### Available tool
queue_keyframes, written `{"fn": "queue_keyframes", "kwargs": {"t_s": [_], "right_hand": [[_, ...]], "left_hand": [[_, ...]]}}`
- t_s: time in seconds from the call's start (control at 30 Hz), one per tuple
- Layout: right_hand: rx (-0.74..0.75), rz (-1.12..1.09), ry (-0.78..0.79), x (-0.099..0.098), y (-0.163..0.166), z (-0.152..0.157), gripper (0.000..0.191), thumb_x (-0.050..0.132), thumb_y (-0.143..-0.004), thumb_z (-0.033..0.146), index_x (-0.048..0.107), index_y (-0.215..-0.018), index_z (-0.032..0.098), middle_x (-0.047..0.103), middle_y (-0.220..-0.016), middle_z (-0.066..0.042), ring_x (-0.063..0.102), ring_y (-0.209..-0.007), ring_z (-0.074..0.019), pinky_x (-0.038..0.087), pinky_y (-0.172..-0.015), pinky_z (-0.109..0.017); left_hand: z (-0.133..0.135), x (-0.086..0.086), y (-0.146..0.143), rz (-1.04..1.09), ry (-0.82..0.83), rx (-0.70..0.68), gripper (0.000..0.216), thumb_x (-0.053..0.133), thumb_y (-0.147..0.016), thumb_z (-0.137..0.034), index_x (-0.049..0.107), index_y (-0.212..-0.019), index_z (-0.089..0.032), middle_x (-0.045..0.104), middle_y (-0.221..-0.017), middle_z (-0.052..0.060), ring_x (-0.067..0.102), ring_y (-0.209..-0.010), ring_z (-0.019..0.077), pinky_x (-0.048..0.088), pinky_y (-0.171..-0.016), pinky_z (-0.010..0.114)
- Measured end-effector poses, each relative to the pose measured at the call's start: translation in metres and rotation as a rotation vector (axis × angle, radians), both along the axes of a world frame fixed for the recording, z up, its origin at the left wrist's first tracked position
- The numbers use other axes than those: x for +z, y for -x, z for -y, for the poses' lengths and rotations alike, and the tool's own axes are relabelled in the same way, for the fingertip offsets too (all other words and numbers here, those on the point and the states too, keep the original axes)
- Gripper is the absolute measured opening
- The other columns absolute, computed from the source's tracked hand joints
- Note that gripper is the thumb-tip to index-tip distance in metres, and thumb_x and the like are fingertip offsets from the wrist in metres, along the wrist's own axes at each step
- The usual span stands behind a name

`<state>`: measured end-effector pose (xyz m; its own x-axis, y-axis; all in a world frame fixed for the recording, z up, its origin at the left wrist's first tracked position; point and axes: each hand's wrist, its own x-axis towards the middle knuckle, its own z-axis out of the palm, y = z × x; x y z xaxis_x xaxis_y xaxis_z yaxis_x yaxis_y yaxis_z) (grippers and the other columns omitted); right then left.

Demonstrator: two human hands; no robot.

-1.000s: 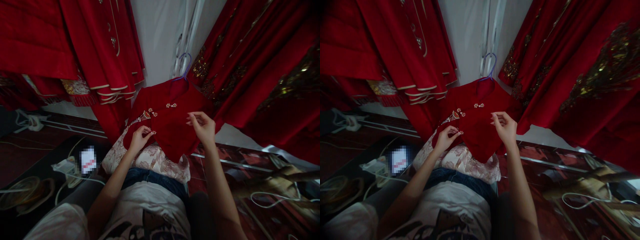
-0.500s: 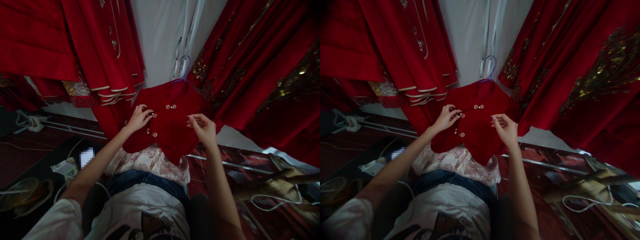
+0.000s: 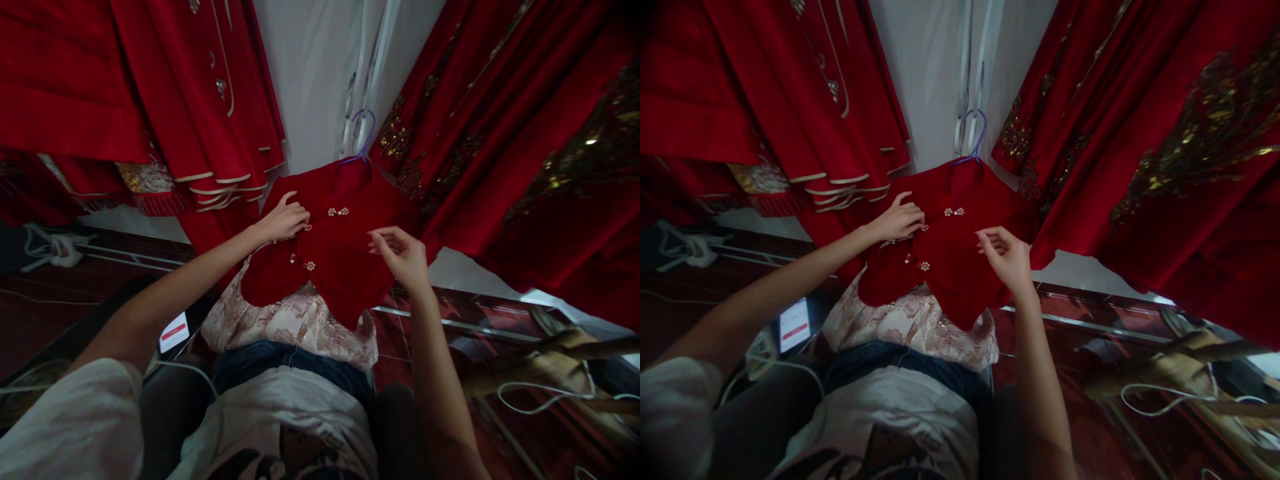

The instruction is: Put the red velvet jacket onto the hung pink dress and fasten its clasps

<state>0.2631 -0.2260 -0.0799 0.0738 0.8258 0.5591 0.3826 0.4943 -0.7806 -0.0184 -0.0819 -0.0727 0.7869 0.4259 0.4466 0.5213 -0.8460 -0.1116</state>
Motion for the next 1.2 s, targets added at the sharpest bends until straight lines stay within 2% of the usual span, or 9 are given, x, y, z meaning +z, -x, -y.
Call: {"fn": "queue_keyframes", "kwargs": {"t_s": [0.13, 0.27, 0.4, 0.53, 0.73, 0.8, 0.9, 1.0, 1.2], "right_hand": [[0.0, -0.003, 0.001, 0.001, -0.001, 0.001, 0.028, 0.062, -0.085, 0.045, 0.068, -0.095, 0.02, 0.07, -0.078, -0.004, 0.069, -0.071, -0.0161, 0.061, -0.066, -0.031], [-0.003, -0.003, 0.008, 0.002, -0.004, 0.002, 0.028, 0.062, -0.084, 0.046, 0.068, -0.095, 0.02, 0.07, -0.078, -0.004, 0.069, -0.07, -0.0163, 0.061, -0.065, -0.031], [-0.01, 0.0, -0.002, 0.002, -0.008, 0.002, 0.028, 0.062, -0.085, 0.045, 0.069, -0.095, 0.02, 0.07, -0.078, -0.004, 0.069, -0.07, -0.0161, 0.061, -0.066, -0.031], [-0.013, -0.001, 0.012, 0.002, -0.01, 0.002, 0.03, 0.062, -0.084, 0.047, 0.069, -0.094, 0.019, 0.07, -0.078, -0.004, 0.069, -0.07, -0.0164, 0.061, -0.066, -0.031], [-0.003, 0.006, 0.02, 0.001, -0.012, 0.002, 0.029, 0.062, -0.085, 0.046, 0.068, -0.096, 0.02, 0.07, -0.077, -0.004, 0.069, -0.071, -0.0162, 0.061, -0.067, -0.031], [-0.002, 0.008, 0.022, 0.001, -0.013, 0.001, 0.028, 0.062, -0.085, 0.045, 0.068, -0.096, 0.019, 0.07, -0.078, -0.004, 0.069, -0.071, -0.0162, 0.061, -0.067, -0.031], [-0.003, 0.009, 0.022, 0.0, -0.013, 0.0, 0.027, 0.062, -0.085, 0.044, 0.068, -0.095, 0.019, 0.069, -0.077, -0.004, 0.069, -0.071, -0.0163, 0.061, -0.066, -0.031], [0.0, 0.019, 0.026, 0.0, -0.013, 0.0, 0.026, 0.062, -0.085, 0.043, 0.068, -0.094, 0.019, 0.069, -0.076, -0.003, 0.069, -0.07, -0.0159, 0.061, -0.066, -0.031], [0.016, 0.026, 0.044, -0.001, -0.012, 0.0, 0.027, 0.062, -0.085, 0.044, 0.068, -0.095, 0.019, 0.069, -0.078, -0.004, 0.069, -0.072, -0.0168, 0.061, -0.066, -0.032]], "left_hand": [[-0.01, -0.011, -0.017, -0.006, -0.138, 0.121, 0.017, 0.053, -0.086, -0.022, 0.07, -0.087, -0.02, 0.069, -0.081, 0.004, 0.06, -0.091, 0.0214, 0.013, -0.115, 0.056], [-0.02, -0.016, -0.025, -0.054, -0.156, 0.124, 0.02, 0.051, -0.083, -0.017, 0.071, -0.086, -0.02, 0.069, -0.078, 0.004, 0.061, -0.089, 0.0207, 0.013, -0.116, 0.056], [-0.017, -0.012, -0.022, -0.102, -0.156, 0.171, 0.022, 0.05, -0.081, -0.014, 0.072, -0.084, -0.019, 0.07, -0.078, 0.004, 0.062, -0.087, 0.0207, 0.012, -0.114, 0.06], [-0.009, -0.006, -0.021, -0.171, -0.206, 0.156, 0.027, 0.046, -0.08, -0.009, 0.071, -0.081, -0.018, 0.069, -0.075, 0.004, 0.062, -0.083, 0.0196, 0.015, -0.114, 0.059], [-0.003, 0.001, -0.019, -0.165, -0.173, 0.117, 0.02, 0.051, -0.079, -0.016, 0.07, -0.082, -0.018, 0.067, -0.072, 0.003, 0.061, -0.081, 0.019, 0.015, -0.115, 0.056], [0.0, 0.004, -0.021, -0.125, -0.133, 0.125, 0.015, 0.057, -0.079, -0.024, 0.069, -0.084, -0.018, 0.065, -0.076, 0.004, 0.06, -0.086, 0.0211, 0.017, -0.114, 0.057], [0.005, 0.009, -0.033, 0.029, -0.113, 0.151, 0.029, 0.064, -0.077, -0.035, 0.067, -0.099, -0.017, 0.063, -0.1, 0.008, 0.053, -0.104, 0.0264, 0.024, -0.11, 0.057], [0.005, 0.011, -0.052, 0.121, -0.129, 0.115, 0.034, 0.061, -0.082, -0.033, 0.063, -0.113, -0.019, 0.055, -0.119, 0.011, 0.047, -0.114, 0.0275, 0.028, -0.108, 0.053], [-0.009, 0.012, -0.09, 0.145, -0.148, 0.085, 0.019, 0.058, -0.086, -0.03, 0.068, -0.096, -0.017, 0.059, -0.11, 0.01, 0.05, -0.11, 0.0259, 0.026, -0.109, 0.055]]}}
